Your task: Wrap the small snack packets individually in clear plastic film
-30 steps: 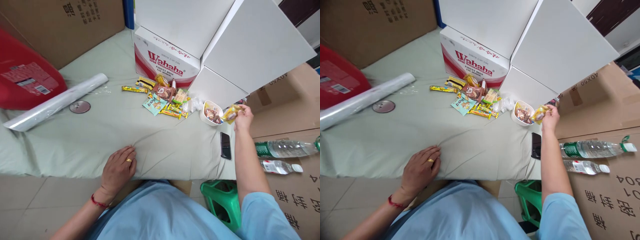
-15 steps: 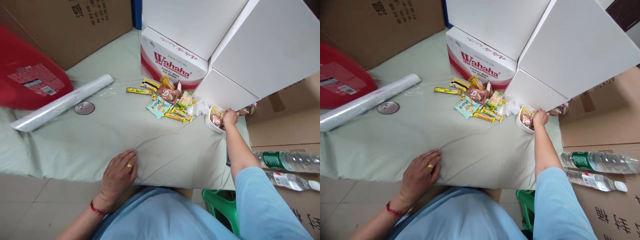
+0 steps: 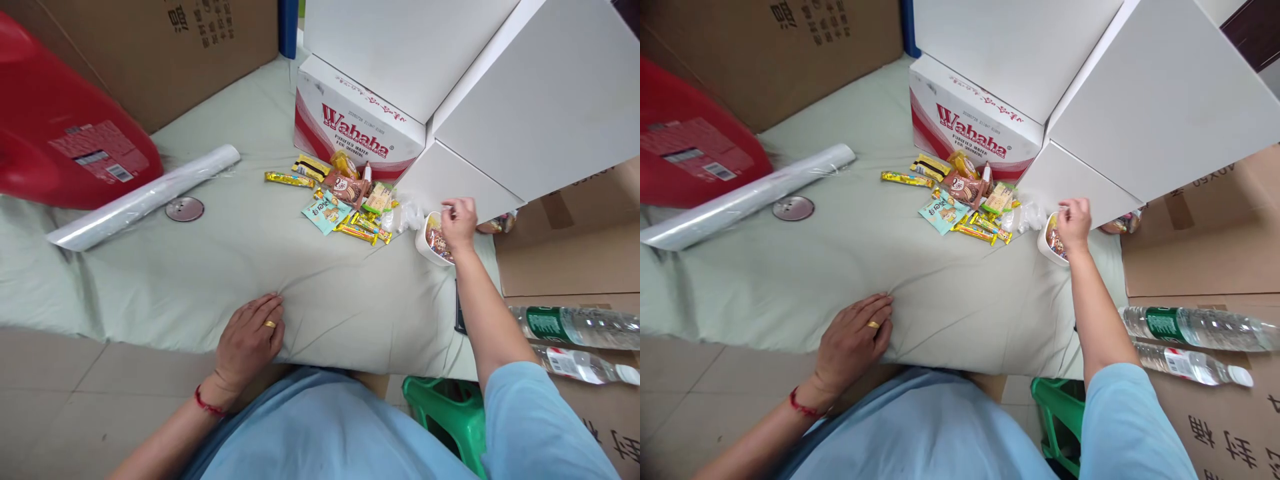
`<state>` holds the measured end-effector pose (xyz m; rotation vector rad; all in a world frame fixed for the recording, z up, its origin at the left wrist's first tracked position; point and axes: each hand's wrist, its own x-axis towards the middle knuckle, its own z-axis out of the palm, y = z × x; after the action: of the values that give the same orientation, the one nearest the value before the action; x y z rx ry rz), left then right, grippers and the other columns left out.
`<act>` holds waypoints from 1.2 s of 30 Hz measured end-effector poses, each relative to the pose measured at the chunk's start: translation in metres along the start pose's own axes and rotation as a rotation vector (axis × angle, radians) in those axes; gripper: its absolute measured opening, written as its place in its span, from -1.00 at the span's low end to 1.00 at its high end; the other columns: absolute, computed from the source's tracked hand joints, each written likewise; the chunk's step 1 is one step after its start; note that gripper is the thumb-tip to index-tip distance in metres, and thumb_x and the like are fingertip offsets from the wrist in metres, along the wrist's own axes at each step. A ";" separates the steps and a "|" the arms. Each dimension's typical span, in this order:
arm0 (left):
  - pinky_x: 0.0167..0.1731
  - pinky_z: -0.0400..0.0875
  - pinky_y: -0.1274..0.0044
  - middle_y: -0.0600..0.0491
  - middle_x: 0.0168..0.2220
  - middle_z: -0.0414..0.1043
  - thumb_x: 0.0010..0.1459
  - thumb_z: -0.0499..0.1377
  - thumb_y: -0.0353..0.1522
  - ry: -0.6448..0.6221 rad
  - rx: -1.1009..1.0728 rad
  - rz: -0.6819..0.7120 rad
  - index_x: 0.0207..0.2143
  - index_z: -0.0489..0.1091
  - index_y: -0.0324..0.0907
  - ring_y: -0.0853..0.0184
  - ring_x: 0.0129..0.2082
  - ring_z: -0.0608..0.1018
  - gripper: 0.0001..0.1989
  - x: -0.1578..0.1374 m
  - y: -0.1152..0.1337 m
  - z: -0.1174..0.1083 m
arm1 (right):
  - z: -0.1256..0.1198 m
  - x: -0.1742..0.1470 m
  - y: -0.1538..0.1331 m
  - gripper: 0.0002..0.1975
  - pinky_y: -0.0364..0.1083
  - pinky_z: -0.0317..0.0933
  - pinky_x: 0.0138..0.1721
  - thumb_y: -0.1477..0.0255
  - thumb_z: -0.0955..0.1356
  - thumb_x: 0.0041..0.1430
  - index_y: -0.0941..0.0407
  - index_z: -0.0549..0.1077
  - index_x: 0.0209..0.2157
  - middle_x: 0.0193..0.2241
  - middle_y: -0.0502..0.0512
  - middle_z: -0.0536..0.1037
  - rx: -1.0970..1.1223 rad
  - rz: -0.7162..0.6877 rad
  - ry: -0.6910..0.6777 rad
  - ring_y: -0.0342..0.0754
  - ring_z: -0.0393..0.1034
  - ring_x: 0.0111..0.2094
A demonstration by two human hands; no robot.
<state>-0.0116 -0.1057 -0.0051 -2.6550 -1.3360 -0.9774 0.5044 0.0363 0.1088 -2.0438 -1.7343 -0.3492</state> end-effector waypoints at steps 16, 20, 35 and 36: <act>-0.37 0.47 0.53 0.02 -0.26 0.60 0.37 0.13 -0.23 -0.186 -0.894 -0.493 -0.22 0.53 -0.13 0.34 -0.33 0.60 -0.78 0.040 0.027 -0.008 | 0.022 -0.138 -0.132 -0.63 -0.14 0.07 -0.51 0.04 0.43 0.22 0.06 0.41 -0.29 -0.56 -0.15 0.31 0.817 0.441 -0.153 -0.15 0.14 -0.58; -0.52 0.39 0.57 0.09 -0.45 0.48 0.25 0.23 -0.06 -0.483 -1.337 -0.670 -0.28 0.45 -0.17 0.36 -0.47 0.52 -0.65 0.095 0.054 0.027 | 0.015 -0.207 -0.178 -0.62 -0.15 0.11 -0.47 0.04 0.46 0.23 0.07 0.45 -0.27 -0.54 -0.14 0.35 0.852 0.503 -0.108 -0.15 0.21 -0.54; -0.40 0.35 0.57 0.11 -0.45 0.50 0.09 0.32 -0.33 -0.401 -1.408 -0.551 -0.31 0.50 -0.21 0.40 -0.44 0.49 -0.86 0.106 0.071 0.090 | 0.016 -0.234 -0.194 -0.63 -0.17 0.22 -0.47 0.19 0.60 -0.01 0.06 0.51 -0.27 -0.51 -0.12 0.44 1.393 0.761 -0.160 -0.18 0.27 -0.52; -0.43 0.31 0.58 0.13 -0.49 0.46 0.11 0.31 -0.32 -0.401 -1.404 -0.546 -0.36 0.48 -0.21 0.41 -0.48 0.46 -0.87 0.107 0.070 0.090 | 0.014 -0.232 -0.193 -0.63 -0.19 0.18 -0.50 0.22 0.62 -0.05 0.06 0.50 -0.29 -0.51 -0.14 0.41 1.429 0.798 -0.137 -0.20 0.25 -0.53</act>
<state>0.1340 -0.0483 -0.0022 -3.5811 -2.0230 -2.1810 0.2715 -0.1359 0.0217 -1.3645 -0.5914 0.9996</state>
